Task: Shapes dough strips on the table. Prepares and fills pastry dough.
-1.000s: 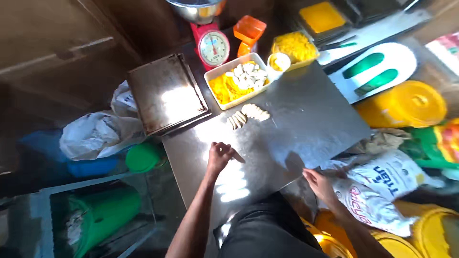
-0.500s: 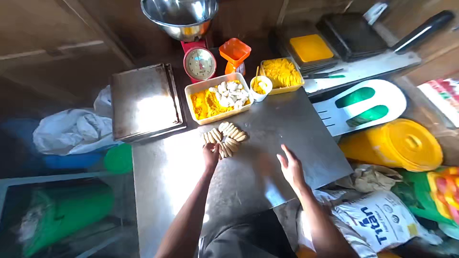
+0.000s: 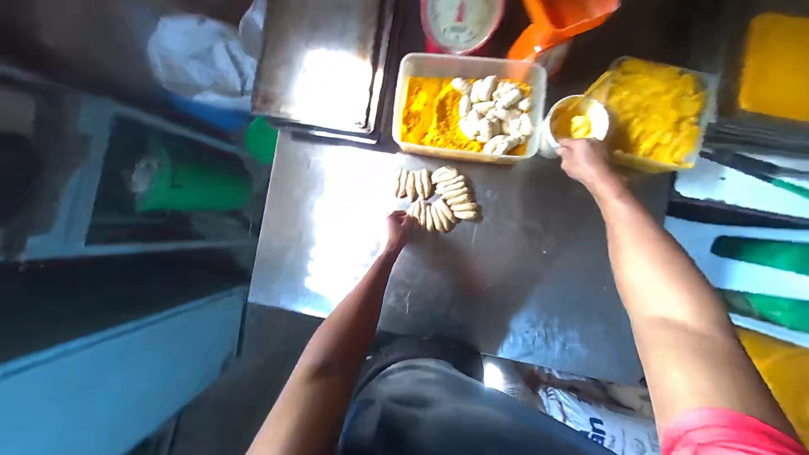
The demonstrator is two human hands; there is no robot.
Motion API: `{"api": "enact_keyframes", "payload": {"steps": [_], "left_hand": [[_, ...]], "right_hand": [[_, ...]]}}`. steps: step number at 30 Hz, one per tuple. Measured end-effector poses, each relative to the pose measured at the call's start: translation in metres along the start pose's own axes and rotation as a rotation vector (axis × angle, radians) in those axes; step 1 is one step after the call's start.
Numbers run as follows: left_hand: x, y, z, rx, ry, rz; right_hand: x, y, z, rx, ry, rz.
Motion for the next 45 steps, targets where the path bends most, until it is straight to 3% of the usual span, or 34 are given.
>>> {"api": "enact_keyframes", "payload": {"steps": [7, 11, 14, 16, 18, 22, 25, 28, 35, 40, 45], "left_hand": [[-0.009, -0.014, 0.006, 0.145, -0.017, 0.048], [0.032, -0.091, 0.01, 0.218, -0.012, 0.22], [0.077, -0.162, -0.028, 0.384, -0.069, 0.322], [0.093, -0.201, -0.074, 0.454, -0.066, 0.333], [0.109, -0.244, -0.126, 0.505, -0.12, 0.409], [0.128, -0.315, -0.214, 0.647, -0.244, 0.481], [0.119, -0.357, -0.224, 0.716, -0.133, 0.394], [0.11, -0.377, -0.204, 0.821, -0.022, 0.283], [0.086, -0.378, -0.177, 1.122, 0.017, 0.189], [0.045, -0.349, -0.266, 1.143, -0.297, 0.238], [0.052, -0.357, -0.273, 1.034, -0.388, 0.225]], "right_hand": [[-0.01, -0.004, -0.003, 0.04, 0.057, -0.039], [-0.008, -0.007, -0.008, 0.093, -0.015, -0.079], [0.011, -0.014, -0.026, 0.066, -0.083, 0.04], [0.047, -0.025, -0.061, -0.03, -0.034, 0.196], [0.097, -0.015, -0.123, -0.133, -0.071, 0.312], [0.212, 0.086, -0.288, -0.309, -0.368, 0.355], [0.277, 0.184, -0.394, -0.445, -0.425, 0.206], [0.315, 0.24, -0.466, -0.496, -0.403, 0.094], [0.312, 0.245, -0.546, -0.441, -0.527, 0.024], [0.273, 0.265, -0.586, -0.433, -0.588, -0.132], [0.233, 0.304, -0.67, -0.453, -0.857, -0.346]]}}
Point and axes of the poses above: each hand's wrist, its own x-axis away from the middle knuckle, its own y-axis out of the palm, z = x × y, the point moved 10 cm from there along -x, towards the middle knuckle, and after that the axes turned 2 degrees about -x, right-handed, at the moved point
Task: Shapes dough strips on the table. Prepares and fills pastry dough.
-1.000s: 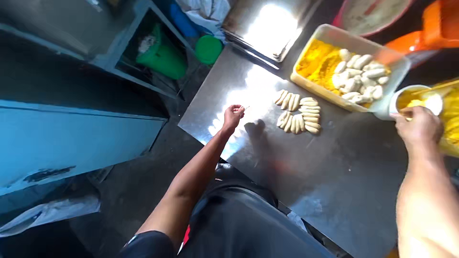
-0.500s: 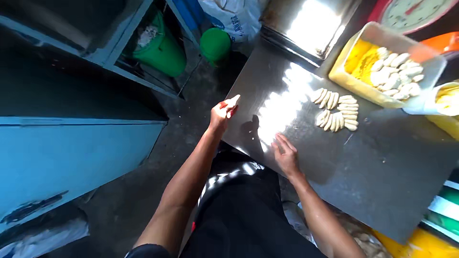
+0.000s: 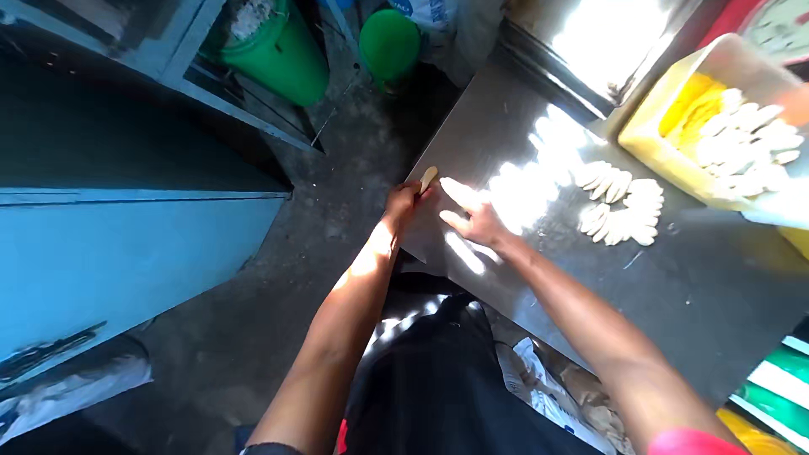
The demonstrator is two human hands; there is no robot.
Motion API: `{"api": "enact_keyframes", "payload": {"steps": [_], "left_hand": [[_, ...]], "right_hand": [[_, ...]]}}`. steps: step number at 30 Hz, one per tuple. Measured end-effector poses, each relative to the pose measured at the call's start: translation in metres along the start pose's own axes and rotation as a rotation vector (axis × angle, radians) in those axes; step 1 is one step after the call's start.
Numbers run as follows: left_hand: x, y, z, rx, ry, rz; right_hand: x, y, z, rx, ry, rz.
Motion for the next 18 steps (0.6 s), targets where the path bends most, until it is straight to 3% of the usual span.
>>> {"api": "enact_keyframes", "payload": {"steps": [5, 8, 11, 15, 18], "left_hand": [[-0.005, -0.008, 0.002, 0.006, 0.036, 0.01], [0.006, -0.022, 0.004, -0.162, 0.086, 0.003], [0.021, -0.041, 0.001, -0.436, 0.183, -0.035], [0.016, -0.062, -0.009, -0.439, 0.25, -0.017], [0.006, -0.07, -0.006, -0.481, 0.258, -0.007]], "right_hand": [[-0.061, 0.053, 0.05, 0.332, -0.201, -0.372], [-0.058, 0.055, 0.051, 0.473, -0.172, -0.284], [-0.04, 0.084, 0.031, 0.465, -0.168, -0.343], [-0.042, 0.075, 0.028, 0.535, -0.083, -0.283], [-0.031, 0.11, 0.01, 0.447, -0.091, -0.282]]}}
Point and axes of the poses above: each hand's wrist, its own x-axis away from the middle knuckle, its own y-axis out of the palm, z = x × y, the point moved 10 cm from there along -x, towards the middle knuckle, and after that the axes turned 2 degrees about -x, right-handed, at the moved point
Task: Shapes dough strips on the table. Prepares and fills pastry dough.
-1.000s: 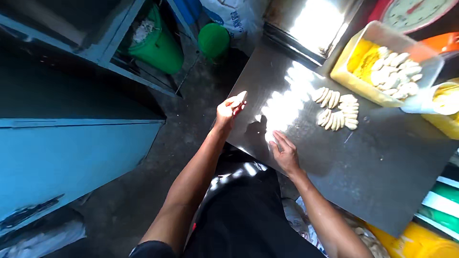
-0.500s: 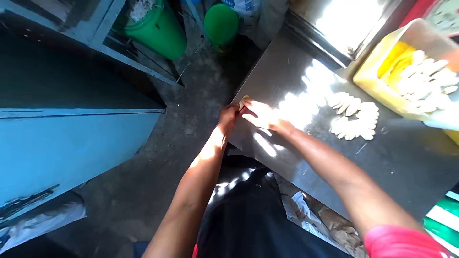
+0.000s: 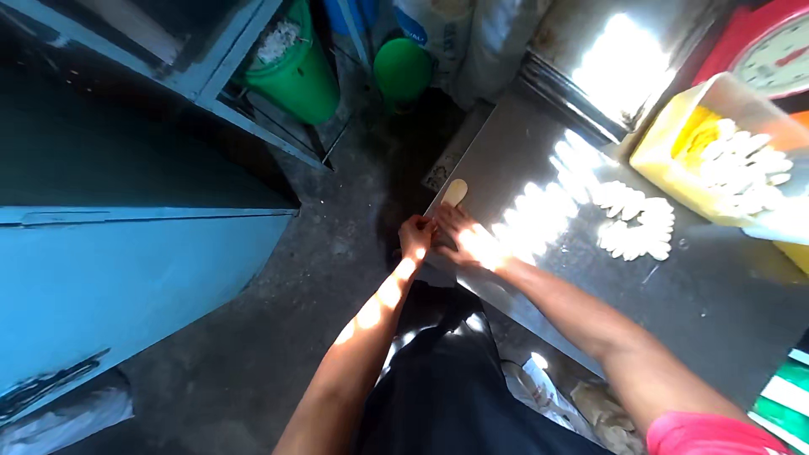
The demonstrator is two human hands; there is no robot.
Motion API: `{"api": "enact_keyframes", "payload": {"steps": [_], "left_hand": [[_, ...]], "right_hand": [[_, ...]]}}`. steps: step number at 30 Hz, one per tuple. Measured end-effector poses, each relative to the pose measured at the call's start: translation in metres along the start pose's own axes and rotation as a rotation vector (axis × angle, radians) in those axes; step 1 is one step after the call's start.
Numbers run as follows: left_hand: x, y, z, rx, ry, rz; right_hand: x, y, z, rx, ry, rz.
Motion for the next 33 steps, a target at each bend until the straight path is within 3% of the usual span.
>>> {"api": "enact_keyframes", "payload": {"steps": [2, 5, 7, 10, 15, 18, 21, 25, 28, 30, 33], "left_hand": [[0.009, 0.001, -0.005, -0.055, -0.01, -0.064], [0.019, -0.003, -0.007, -0.136, 0.029, -0.069], [0.021, -0.013, -0.004, -0.197, 0.101, -0.006], [0.033, -0.023, -0.009, -0.202, 0.107, 0.013], [0.039, -0.021, -0.022, -0.109, 0.091, -0.033], [0.042, -0.026, -0.024, -0.351, 0.177, 0.055], [0.054, -0.034, -0.03, -0.544, 0.206, 0.087], [0.09, -0.037, -0.022, -0.653, 0.392, 0.131], [0.1, -0.003, 0.029, -0.673, 0.555, 0.111], [0.092, 0.041, 0.069, -0.657, 0.676, 0.064], [0.067, 0.129, 0.107, -0.644, 0.677, -0.079]], "right_hand": [[0.004, 0.008, 0.001, 0.014, -0.047, -0.082], [0.002, -0.006, 0.023, 0.116, 0.056, -0.027], [0.004, 0.007, -0.003, 0.063, 0.094, 0.025], [0.016, 0.042, -0.038, -0.027, -0.055, 0.014], [0.007, -0.006, 0.01, 0.147, 0.15, 0.054], [0.018, 0.025, -0.022, 0.054, 0.203, 0.125], [0.034, 0.07, -0.073, -0.033, 0.195, 0.074], [0.053, 0.076, -0.095, -0.087, 0.203, 0.113], [0.077, 0.052, -0.072, -0.256, 0.224, 0.129], [0.126, -0.002, -0.037, -0.213, 0.337, 0.35], [0.247, -0.09, 0.068, -0.135, 0.625, 0.661]]}}
Point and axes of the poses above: each hand's wrist, its own x-axis away from the middle knuckle, its own y-axis out of the palm, z = x × y, the point moved 10 cm from there along -x, towards the middle knuckle, and after that the axes turned 2 degrees about -x, right-handed, at the moved point
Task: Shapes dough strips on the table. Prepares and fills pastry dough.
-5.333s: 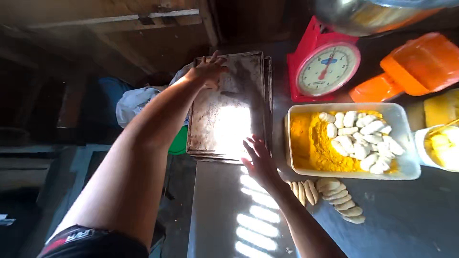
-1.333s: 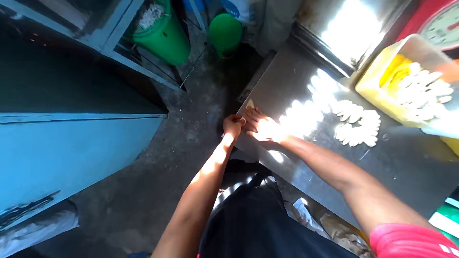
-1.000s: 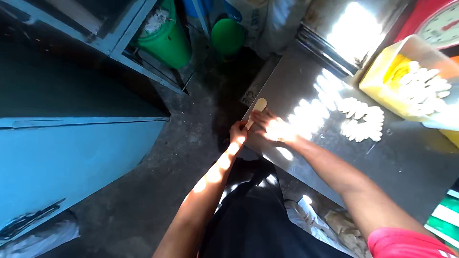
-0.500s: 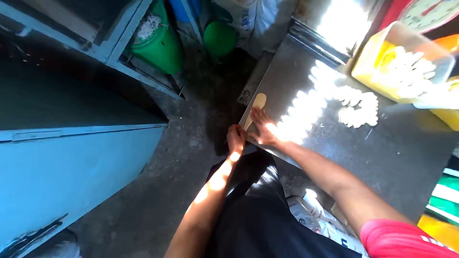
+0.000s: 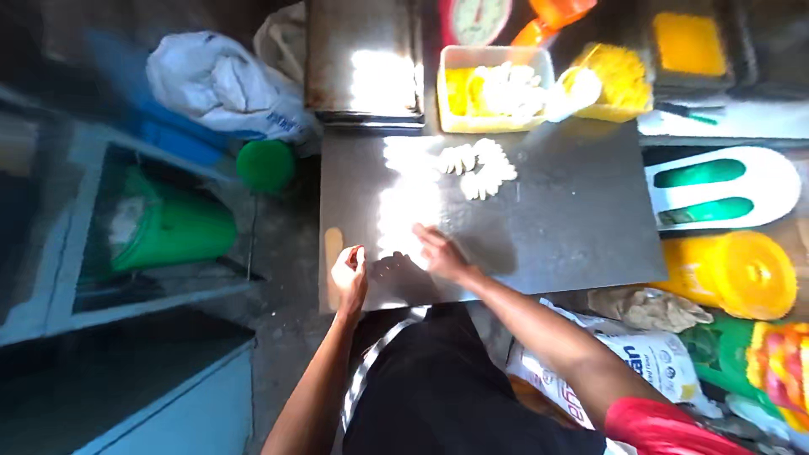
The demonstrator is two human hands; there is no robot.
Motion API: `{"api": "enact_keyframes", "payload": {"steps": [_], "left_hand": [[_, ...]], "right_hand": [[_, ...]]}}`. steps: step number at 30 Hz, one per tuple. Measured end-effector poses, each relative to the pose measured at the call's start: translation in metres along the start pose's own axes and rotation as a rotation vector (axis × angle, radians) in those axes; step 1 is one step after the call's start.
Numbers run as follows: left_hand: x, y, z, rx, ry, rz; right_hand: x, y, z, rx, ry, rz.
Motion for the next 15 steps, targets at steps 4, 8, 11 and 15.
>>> {"api": "enact_keyframes", "payload": {"steps": [4, 8, 11, 15], "left_hand": [[-0.055, 0.117, 0.079, 0.031, -0.134, -0.307], [-0.08, 0.258, 0.121, 0.315, -0.263, -0.415], [-0.095, 0.312, 0.168, 0.411, -0.301, -0.302], [-0.111, 0.331, 0.187, 0.083, -0.402, -0.383]], "right_hand": [[-0.032, -0.204, 0.187, 0.186, 0.226, 0.305], [-0.072, -0.323, 0.369, 0.257, 0.485, 0.206], [-0.113, -0.343, 0.461, 0.255, 0.412, 0.05], [-0.143, -0.333, 0.512, 0.171, 0.49, -0.101]]}}
Point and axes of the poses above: each hand's wrist, its own x-axis away from the middle knuckle, its own y-axis out of the palm, z = x × y, the point moved 10 cm from there along -x, towards the middle knuckle, and after that the axes turned 2 degrees about -x, right-handed, at the moved point
